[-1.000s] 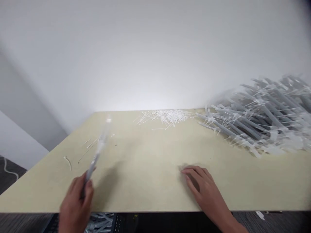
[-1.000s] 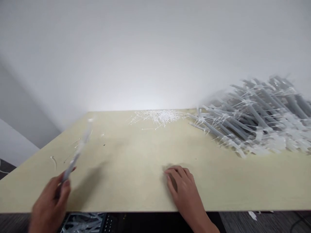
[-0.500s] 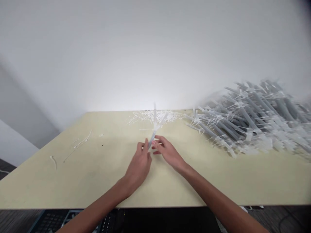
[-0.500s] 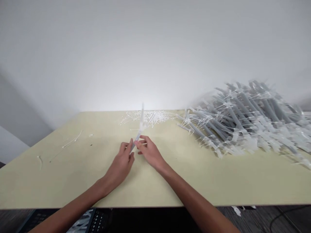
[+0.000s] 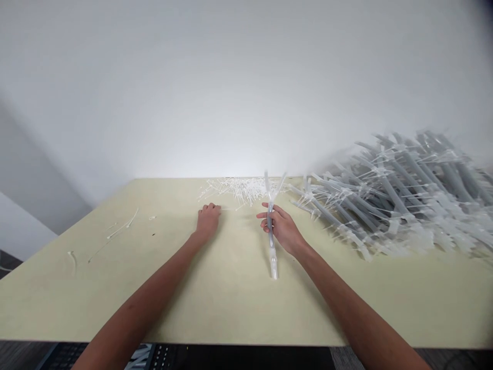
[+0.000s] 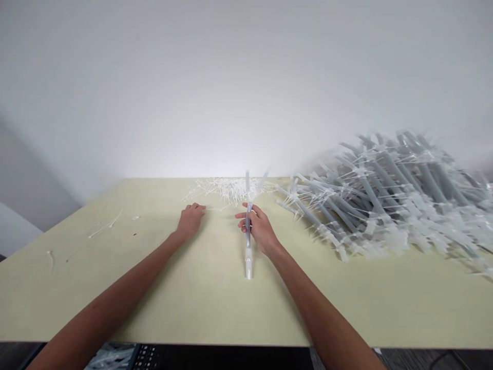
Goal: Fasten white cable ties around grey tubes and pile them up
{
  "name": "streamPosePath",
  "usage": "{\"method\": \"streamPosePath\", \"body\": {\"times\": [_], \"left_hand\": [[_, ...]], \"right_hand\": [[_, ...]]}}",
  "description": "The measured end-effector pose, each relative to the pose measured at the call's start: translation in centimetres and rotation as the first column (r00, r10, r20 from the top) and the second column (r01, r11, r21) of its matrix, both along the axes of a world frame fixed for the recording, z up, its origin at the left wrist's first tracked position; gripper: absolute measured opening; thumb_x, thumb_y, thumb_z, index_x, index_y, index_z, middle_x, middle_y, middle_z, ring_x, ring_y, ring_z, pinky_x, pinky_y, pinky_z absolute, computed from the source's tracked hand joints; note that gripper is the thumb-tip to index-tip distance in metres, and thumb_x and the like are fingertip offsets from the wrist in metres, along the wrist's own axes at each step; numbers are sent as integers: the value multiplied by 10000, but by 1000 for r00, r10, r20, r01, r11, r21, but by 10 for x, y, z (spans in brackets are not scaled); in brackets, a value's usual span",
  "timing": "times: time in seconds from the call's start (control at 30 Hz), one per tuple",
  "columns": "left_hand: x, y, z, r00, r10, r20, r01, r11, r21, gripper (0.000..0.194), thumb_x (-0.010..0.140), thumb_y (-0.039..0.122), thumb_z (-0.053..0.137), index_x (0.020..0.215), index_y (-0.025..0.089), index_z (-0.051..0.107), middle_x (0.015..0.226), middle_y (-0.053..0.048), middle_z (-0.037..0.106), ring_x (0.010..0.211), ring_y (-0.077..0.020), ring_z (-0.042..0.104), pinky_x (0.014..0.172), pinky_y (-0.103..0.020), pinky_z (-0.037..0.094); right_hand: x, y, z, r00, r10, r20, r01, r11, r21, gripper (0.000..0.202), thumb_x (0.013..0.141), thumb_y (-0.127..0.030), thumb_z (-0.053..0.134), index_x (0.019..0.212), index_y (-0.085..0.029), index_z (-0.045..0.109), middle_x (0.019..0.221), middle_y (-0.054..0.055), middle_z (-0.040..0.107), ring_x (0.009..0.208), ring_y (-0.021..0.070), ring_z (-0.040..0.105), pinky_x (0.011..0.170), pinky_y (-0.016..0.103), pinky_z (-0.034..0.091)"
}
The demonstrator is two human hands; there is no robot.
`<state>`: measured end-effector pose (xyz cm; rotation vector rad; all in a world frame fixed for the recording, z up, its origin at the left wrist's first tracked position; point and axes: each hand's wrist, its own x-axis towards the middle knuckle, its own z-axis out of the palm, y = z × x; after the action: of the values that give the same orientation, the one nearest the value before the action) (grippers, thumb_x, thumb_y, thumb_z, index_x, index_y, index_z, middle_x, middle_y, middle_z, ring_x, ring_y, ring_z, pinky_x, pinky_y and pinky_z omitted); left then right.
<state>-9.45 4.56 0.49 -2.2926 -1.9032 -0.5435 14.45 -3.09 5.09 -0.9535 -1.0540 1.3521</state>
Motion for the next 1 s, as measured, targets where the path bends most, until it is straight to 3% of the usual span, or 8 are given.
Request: {"method": "streamPosePath", "body": {"times": [0.17,0.3,0.43,0.5,0.6,0.77,0.87,1.0], "left_hand": [[-1,-2,-5,996,-64,-63,66,997,28,215,875,165,350,931,167,558,931,-103,529,919,-223,469,774,-337,344],[-4,-7,3,997,-22,-70,27,997,67,230,863,149,329,897,149,557,875,-111,535,887,-228,477,773,-351,344],[-4,-15,15,981,-29,193,2,990,140,207,840,179,357,881,151,558,875,-92,553,876,-203,494,787,-327,367],[3,-21,22,891,-68,449,26,995,100,206,836,229,374,881,158,561,870,-67,573,819,-174,513,755,-300,390],[22,-33,29,629,-47,776,123,992,-39,263,828,347,397,891,164,576,854,-43,591,697,-140,523,661,-274,415],[56,-55,32,288,-30,957,407,908,-94,308,766,447,502,841,161,590,857,-34,562,645,-105,503,669,-274,437],[63,-60,30,188,-41,981,511,857,-62,314,774,452,510,848,157,587,847,-33,538,680,-101,493,705,-278,436],[61,-60,29,181,-52,982,546,836,-56,300,791,436,505,876,158,579,826,-30,528,690,-101,478,708,-276,425]], "right_hand": [[-1,-1,-7,997,14,-80,-14,1000,5,291,677,-199,532,954,-139,595,872,65,602,593,91,502,486,222,376],[-2,-4,-5,994,18,-104,-19,1000,-3,338,735,-302,539,1050,-182,546,689,3,571,498,78,423,414,204,296],[-5,-8,-1,992,51,-114,-50,999,8,353,757,-388,557,1066,-222,508,635,-22,554,501,86,438,421,202,301],[-7,-11,1,990,70,-122,-70,998,10,331,730,-367,601,1015,-218,521,704,-7,580,564,97,492,470,216,354],[-10,-13,3,984,110,-139,-111,994,0,314,675,-313,660,943,-201,540,797,20,602,617,108,531,496,225,370],[-18,-17,2,972,155,-174,-160,987,-12,284,724,-355,616,940,-182,559,771,43,610,532,91,484,440,221,299],[-21,-17,0,967,177,-185,-184,983,-25,253,747,-341,597,949,-194,556,795,46,620,555,100,504,471,230,338],[-19,-16,2,956,206,-209,-216,976,-23,239,693,-234,637,918,-190,568,885,51,626,668,123,550,555,244,399]]}}
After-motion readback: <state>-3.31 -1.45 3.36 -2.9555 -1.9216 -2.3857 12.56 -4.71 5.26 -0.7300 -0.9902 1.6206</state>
